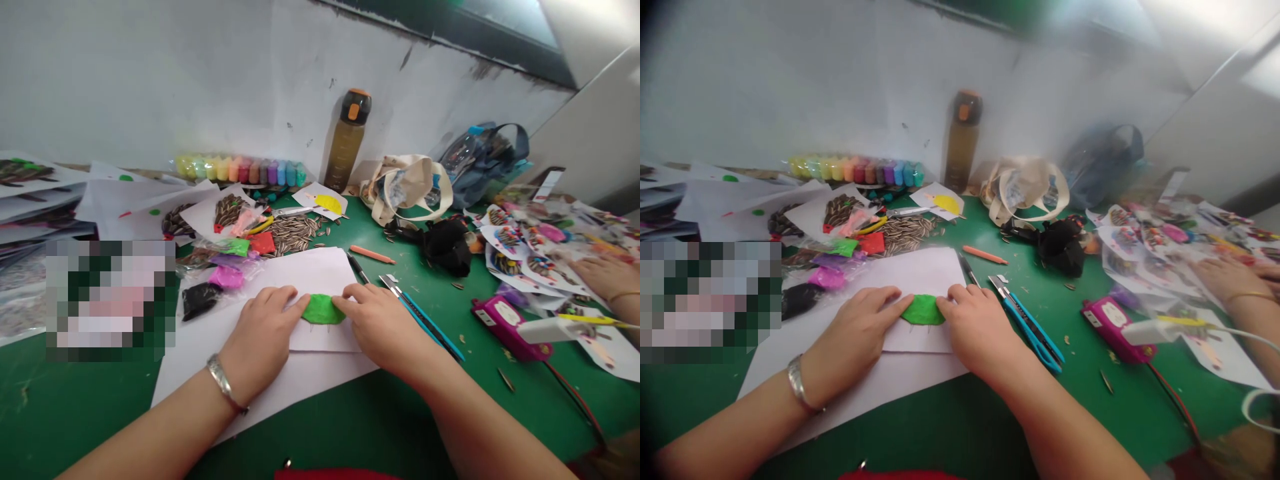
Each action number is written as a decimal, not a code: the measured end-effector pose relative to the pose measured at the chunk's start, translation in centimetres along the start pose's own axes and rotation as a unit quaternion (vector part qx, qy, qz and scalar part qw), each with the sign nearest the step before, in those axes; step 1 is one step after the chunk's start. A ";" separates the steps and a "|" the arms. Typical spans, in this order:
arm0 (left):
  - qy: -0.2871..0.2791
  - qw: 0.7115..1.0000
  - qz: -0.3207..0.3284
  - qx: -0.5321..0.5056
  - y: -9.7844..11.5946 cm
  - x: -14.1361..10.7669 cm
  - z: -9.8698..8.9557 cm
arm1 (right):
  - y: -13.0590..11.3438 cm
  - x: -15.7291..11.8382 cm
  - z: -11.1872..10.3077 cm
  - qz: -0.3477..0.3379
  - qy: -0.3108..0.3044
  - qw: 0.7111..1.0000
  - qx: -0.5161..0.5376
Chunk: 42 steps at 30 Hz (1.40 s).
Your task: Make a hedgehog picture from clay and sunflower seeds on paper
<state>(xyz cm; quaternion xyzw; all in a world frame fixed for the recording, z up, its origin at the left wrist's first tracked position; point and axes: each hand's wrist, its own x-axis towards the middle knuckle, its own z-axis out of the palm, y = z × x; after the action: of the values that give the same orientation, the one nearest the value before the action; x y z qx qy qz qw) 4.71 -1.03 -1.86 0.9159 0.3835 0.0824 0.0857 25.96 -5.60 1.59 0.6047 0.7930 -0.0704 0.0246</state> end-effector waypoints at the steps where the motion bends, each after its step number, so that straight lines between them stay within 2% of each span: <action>1: 0.000 1.000 0.001 0.000 0.0 0.0 0.0 | 0.2 0.0 -0.1 0.000 0.002 1.000 0.016; 6: 0.009 1.000 0.004 -0.002 0.0 0.0 0.0 | 0.9 -0.2 -0.7 -0.004 0.009 0.995 0.099; 13: 0.012 1.000 0.006 -0.002 -0.1 0.0 0.2 | 0.5 -0.1 -0.6 -0.011 -0.010 0.999 0.047; 19: 0.008 1.000 0.004 0.000 0.0 0.0 0.1 | 1.1 0.1 -0.2 -0.007 0.017 0.996 0.089; 25: -0.007 1.000 -0.001 0.002 -0.1 0.0 0.1 | 0.5 0.5 0.5 0.000 0.010 1.000 0.029; 31: 0.003 1.000 -0.001 0.001 0.0 0.0 0.1 | 1.0 0.6 0.6 0.002 0.027 0.996 0.089; 37: 0.006 1.000 0.000 -0.008 0.0 0.0 0.0 | 0.6 0.8 0.8 0.007 0.022 0.998 0.053; 42: 0.023 0.999 0.008 -0.024 -0.3 -0.1 0.3 | 0.9 0.9 1.1 0.010 0.055 0.993 0.108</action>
<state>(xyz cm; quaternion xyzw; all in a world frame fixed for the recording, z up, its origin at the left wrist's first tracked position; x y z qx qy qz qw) 4.49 -0.86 -2.25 0.9146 0.3756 0.1130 0.0980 26.51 -4.65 0.30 0.6144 0.7749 -0.1219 -0.0844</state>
